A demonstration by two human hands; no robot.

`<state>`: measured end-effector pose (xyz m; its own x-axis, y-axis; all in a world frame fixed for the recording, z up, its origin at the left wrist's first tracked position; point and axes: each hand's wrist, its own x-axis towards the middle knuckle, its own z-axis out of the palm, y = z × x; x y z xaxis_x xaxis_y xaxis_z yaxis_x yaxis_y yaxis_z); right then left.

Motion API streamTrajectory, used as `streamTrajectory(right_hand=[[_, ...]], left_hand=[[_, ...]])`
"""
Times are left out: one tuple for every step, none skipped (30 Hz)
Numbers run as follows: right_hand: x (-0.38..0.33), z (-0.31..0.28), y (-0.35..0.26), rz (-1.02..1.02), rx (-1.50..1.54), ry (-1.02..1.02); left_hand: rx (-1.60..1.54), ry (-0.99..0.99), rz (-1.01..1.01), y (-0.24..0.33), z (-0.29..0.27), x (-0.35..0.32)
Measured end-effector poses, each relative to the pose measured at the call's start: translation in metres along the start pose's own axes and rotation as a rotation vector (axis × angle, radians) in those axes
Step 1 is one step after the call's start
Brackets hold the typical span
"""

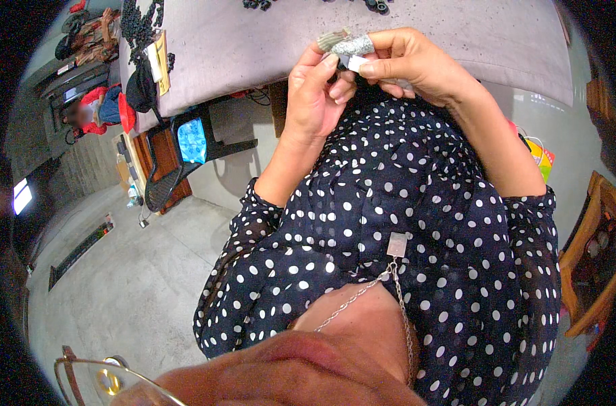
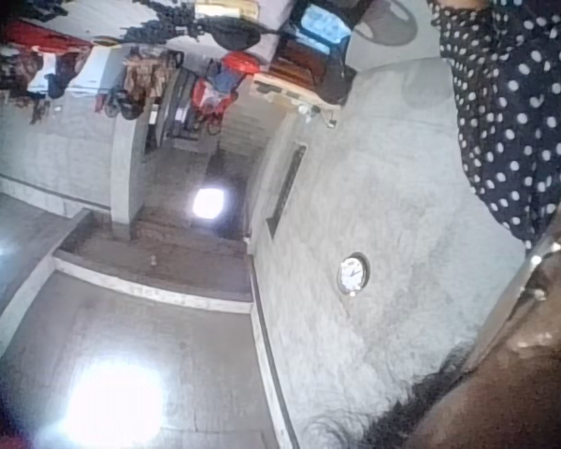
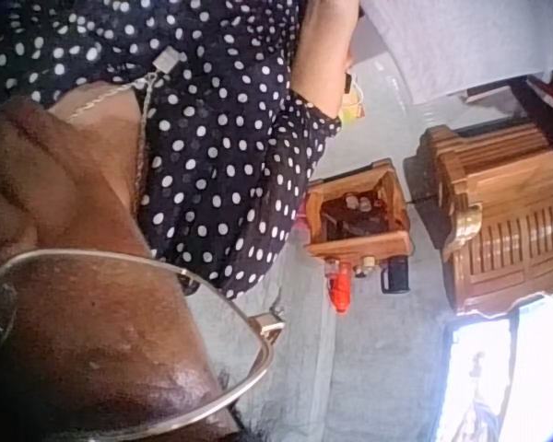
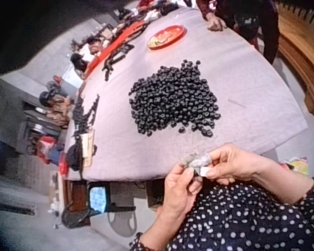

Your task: The person inspects and sorts small black rubber rings by hand at a workbench.

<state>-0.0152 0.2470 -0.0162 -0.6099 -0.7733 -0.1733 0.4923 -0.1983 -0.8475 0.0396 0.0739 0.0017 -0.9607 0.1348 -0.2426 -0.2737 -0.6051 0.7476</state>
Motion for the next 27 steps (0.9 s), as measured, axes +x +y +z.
streamTrajectory(right_hand=[[0.0,-0.001,0.0,0.0,0.0,0.001],[0.0,-0.001,0.0,0.01,0.02,0.0],[0.0,-0.001,-0.001,0.021,0.038,-0.005],[0.0,0.0,-0.002,0.021,0.038,-0.006],[-0.001,0.003,-0.004,0.0,0.009,0.004],[-0.002,0.005,-0.006,-0.02,-0.017,0.013],[-0.003,0.007,-0.007,-0.019,-0.016,0.011],[-0.003,0.008,-0.009,-0.015,-0.052,0.012],[-0.003,0.009,-0.01,-0.011,-0.09,0.013],[-0.004,0.01,-0.011,-0.01,-0.091,0.013],[-0.004,0.012,-0.011,-0.015,-0.139,0.029],[-0.005,0.012,-0.011,-0.022,-0.187,0.046],[-0.005,0.013,-0.012,-0.023,-0.185,0.046],[-0.006,0.014,-0.013,-0.023,-0.189,0.055],[-0.005,0.015,-0.014,-0.024,-0.194,0.063],[-0.005,0.015,-0.013,-0.024,-0.194,0.062],[-0.005,0.016,-0.013,-0.029,-0.226,0.084],[-0.005,0.016,-0.012,-0.034,-0.256,0.107],[-0.006,0.016,-0.013,-0.035,-0.255,0.107],[-0.006,0.017,-0.014,-0.04,-0.246,0.109],[-0.006,0.017,-0.014,-0.044,-0.238,0.111],[-0.005,0.018,-0.013,-0.044,-0.237,0.11],[-0.005,0.019,-0.01,-0.066,-0.251,0.142],[-0.005,0.019,-0.009,-0.087,-0.263,0.175],[-0.005,0.018,-0.008,-0.087,-0.263,0.176],[-0.005,0.016,-0.008,-0.072,-0.263,0.171],[-0.004,0.014,-0.007,-0.058,-0.265,0.166]], left_hand=[[0.014,-0.027,0.002,0.0,0.001,0.0],[0.014,-0.028,0.001,-0.001,0.001,0.001],[-0.004,-0.013,-0.01,0.0,0.002,0.002],[-0.022,0.002,-0.02,0.0,0.002,0.002],[-0.022,0.003,-0.019,0.0,0.0,0.003],[-0.04,-0.003,-0.02,0.0,-0.002,0.003],[-0.057,-0.008,-0.022,-0.001,-0.004,0.003],[-0.057,-0.006,-0.021,-0.001,-0.004,0.003],[-0.047,0.01,-0.02,0.0,-0.002,0.002],[-0.038,0.027,-0.019,0.001,-0.001,0.001],[-0.039,0.028,-0.019,0.001,-0.002,0.001],[-0.034,0.024,-0.014,0.0,-0.002,0.001],[-0.028,0.021,-0.01,-0.001,-0.002,0.001],[-0.027,0.021,-0.011,-0.001,-0.001,0.001],[-0.026,0.037,-0.011,-0.001,0.0,0.001],[-0.025,0.053,-0.01,0.0,0.0,0.0],[-0.025,0.053,-0.009,-0.001,0.0,0.0],[-0.036,0.063,-0.008,-0.002,0.0,0.0],[-0.047,0.074,-0.007,-0.002,0.0,0.0],[-0.046,0.074,-0.007,-0.003,0.001,0.0],[-0.048,0.088,-0.005,-0.004,0.001,0.0],[-0.049,0.102,-0.002,-0.004,0.002,0.0],[-0.05,0.102,-0.002,-0.004,0.001,0.0],[-0.04,0.109,0.006,-0.005,0.001,0.0],[-0.03,0.117,0.014,-0.005,0.001,0.0],[-0.03,0.116,0.013,-0.005,0.002,-0.001],[0.012,0.107,0.013,-0.004,0.005,-0.003]])
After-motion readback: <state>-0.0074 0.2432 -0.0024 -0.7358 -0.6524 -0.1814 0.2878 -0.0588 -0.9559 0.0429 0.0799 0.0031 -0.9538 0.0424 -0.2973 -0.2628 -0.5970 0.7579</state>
